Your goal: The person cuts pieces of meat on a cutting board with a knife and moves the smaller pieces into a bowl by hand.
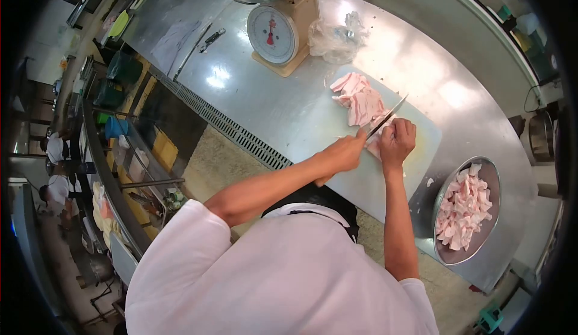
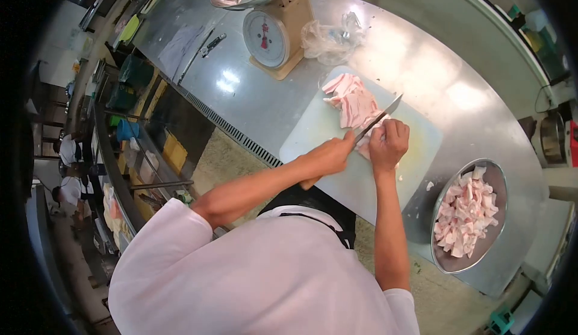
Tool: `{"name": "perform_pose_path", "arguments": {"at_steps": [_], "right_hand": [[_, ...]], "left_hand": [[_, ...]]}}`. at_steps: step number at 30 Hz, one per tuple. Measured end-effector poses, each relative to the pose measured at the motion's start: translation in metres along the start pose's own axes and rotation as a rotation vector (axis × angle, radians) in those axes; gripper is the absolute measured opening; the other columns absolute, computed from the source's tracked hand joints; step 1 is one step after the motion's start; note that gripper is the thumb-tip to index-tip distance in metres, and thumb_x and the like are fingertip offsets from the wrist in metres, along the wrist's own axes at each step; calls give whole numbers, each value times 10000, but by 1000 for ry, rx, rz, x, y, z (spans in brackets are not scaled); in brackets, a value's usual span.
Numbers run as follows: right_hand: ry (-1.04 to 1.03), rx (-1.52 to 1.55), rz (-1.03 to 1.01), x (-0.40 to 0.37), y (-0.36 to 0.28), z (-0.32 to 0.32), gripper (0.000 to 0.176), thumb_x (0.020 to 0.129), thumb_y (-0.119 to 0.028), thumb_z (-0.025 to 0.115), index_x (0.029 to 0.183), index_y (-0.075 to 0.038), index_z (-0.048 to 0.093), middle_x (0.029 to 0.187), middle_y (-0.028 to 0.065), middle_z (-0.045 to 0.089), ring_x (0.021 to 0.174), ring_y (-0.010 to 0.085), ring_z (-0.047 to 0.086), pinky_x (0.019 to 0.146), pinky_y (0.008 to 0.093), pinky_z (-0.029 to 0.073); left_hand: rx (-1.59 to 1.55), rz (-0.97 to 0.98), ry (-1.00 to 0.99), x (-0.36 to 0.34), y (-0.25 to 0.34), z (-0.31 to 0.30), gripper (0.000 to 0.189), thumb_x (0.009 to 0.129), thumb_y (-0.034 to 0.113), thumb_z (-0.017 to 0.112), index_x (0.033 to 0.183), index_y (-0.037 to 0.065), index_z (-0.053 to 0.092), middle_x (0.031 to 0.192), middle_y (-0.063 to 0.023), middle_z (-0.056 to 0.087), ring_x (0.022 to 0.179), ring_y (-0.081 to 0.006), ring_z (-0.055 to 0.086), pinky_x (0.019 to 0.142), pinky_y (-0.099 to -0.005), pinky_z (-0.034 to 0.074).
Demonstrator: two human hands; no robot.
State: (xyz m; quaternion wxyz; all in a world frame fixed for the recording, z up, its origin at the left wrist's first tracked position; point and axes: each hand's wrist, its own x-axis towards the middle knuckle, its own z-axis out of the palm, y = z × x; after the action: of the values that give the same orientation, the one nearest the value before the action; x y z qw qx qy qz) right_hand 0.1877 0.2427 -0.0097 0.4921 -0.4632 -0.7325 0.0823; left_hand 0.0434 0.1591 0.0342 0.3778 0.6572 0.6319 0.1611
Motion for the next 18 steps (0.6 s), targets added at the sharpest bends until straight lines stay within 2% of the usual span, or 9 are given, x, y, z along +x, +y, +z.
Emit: {"name": "perform_pose_path", "arguments": {"at_steps": [4,9,18], "right_hand": [[34,25,-24,2,-4,1,87,691,-1,572,770,-38,578,792,104,589,765,305,548,673,396,461],[36,-21,11,2,-4,1,94,689,2,566,773,-39,575,785,91,579,757,299,541,677,397,457],[50,13,11,1,-3,1,96,699,4,569,784,-41,576,799,95,582,766,298,543,686,395,457]], "left_hand": [[13,-67,-88,-24,2,-5,351,753,-95,478,1074,-129,343,719,-312,584,721,-487,614,627,-520,481],[50,72,68,4,-13,14,318,751,-101,491,1038,-113,353,719,-313,591,710,-493,608,615,-522,475],[46,61,123,6,-17,21,311,754,-95,495,1039,-108,371,722,-325,592,727,-503,607,631,-539,474]]}}
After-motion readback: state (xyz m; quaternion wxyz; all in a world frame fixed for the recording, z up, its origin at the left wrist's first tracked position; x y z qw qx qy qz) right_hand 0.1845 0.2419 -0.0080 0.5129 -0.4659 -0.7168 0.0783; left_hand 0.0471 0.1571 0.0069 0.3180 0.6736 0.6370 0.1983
